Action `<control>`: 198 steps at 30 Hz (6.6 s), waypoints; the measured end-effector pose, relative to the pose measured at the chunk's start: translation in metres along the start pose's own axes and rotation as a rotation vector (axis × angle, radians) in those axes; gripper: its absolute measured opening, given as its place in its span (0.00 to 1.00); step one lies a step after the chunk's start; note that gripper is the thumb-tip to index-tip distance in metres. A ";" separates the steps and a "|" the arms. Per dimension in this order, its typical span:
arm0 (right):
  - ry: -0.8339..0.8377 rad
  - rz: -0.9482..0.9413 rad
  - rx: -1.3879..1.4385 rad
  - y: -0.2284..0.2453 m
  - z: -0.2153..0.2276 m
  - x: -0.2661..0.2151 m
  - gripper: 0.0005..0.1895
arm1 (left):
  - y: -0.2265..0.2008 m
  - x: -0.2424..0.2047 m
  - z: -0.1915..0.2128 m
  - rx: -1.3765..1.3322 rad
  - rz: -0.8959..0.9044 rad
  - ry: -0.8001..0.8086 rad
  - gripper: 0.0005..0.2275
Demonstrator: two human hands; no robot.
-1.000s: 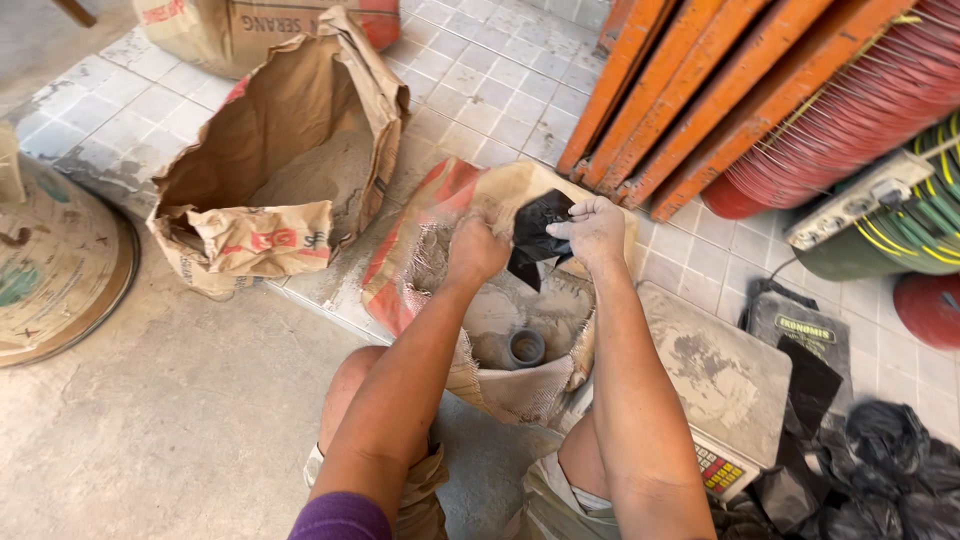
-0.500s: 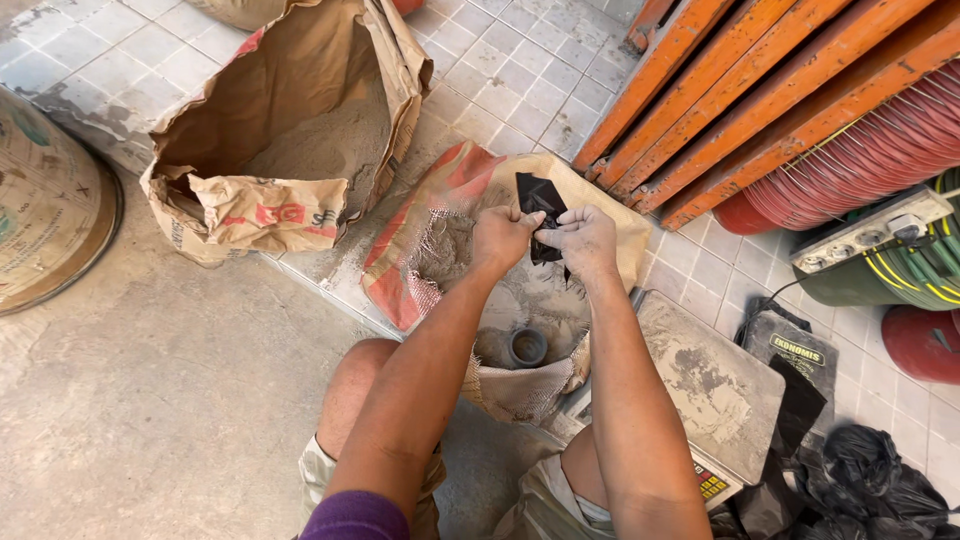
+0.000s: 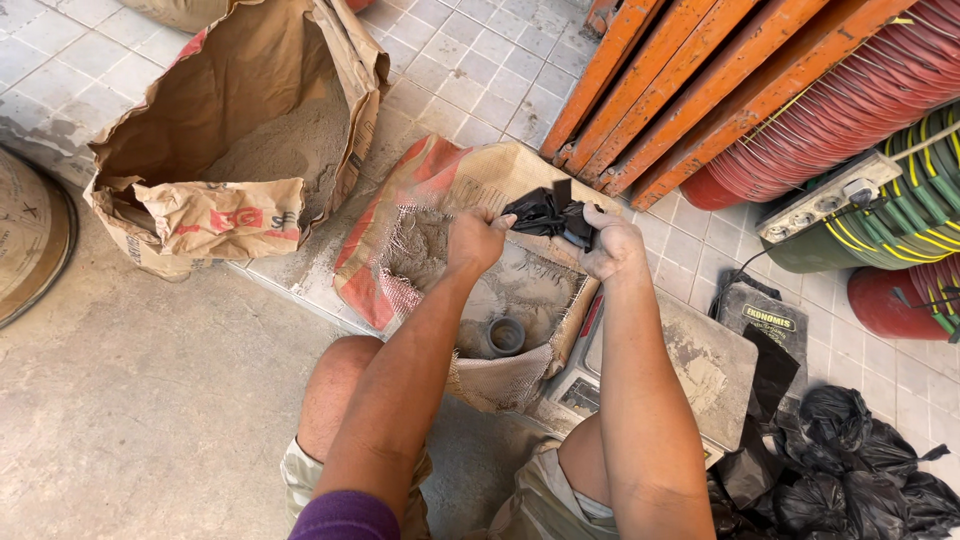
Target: The person scoops a gray powder from a large sack into a small black plastic bag using a scoop. They place the bag on a digital scale to weigh it, then tie the bag and set it aside. This process is repeated multiple times.
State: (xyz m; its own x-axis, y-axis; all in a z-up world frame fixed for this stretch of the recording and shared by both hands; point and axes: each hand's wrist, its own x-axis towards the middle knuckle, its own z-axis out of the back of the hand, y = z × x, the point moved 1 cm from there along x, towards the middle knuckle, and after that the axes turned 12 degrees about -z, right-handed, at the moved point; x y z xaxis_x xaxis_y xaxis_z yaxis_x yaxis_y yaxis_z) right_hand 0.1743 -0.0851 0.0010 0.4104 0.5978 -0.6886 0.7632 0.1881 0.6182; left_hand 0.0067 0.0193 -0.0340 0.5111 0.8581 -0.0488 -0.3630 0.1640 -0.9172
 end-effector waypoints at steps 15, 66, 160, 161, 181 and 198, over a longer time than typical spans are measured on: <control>-0.069 0.382 -0.268 -0.023 -0.030 -0.048 0.11 | -0.059 -0.046 0.032 0.199 -0.108 0.358 0.29; -0.280 0.051 -1.680 -0.132 0.026 0.042 0.37 | 0.074 -0.052 0.012 0.509 -0.138 0.593 0.14; -0.218 -0.149 -0.533 -0.140 0.098 0.080 0.37 | 0.143 -0.036 -0.010 0.265 -0.013 0.256 0.22; -0.165 -0.178 -0.462 -0.136 0.094 0.078 0.30 | 0.138 -0.038 -0.007 0.257 -0.011 0.255 0.22; -0.309 0.555 -1.517 -0.198 -0.013 0.106 0.39 | 0.154 -0.027 -0.004 0.206 0.043 0.191 0.23; -0.786 1.175 -1.076 -0.155 0.065 0.112 0.41 | 0.086 -0.068 0.013 0.528 -0.038 0.211 0.27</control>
State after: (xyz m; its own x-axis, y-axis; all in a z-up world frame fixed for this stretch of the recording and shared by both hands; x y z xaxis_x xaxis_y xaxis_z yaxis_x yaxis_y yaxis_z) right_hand 0.1350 -0.0980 -0.1966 0.8134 0.3627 0.4547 -0.5808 0.5487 0.6014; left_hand -0.0693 -0.0184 -0.1044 0.6564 0.7398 -0.1478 -0.6540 0.4605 -0.6002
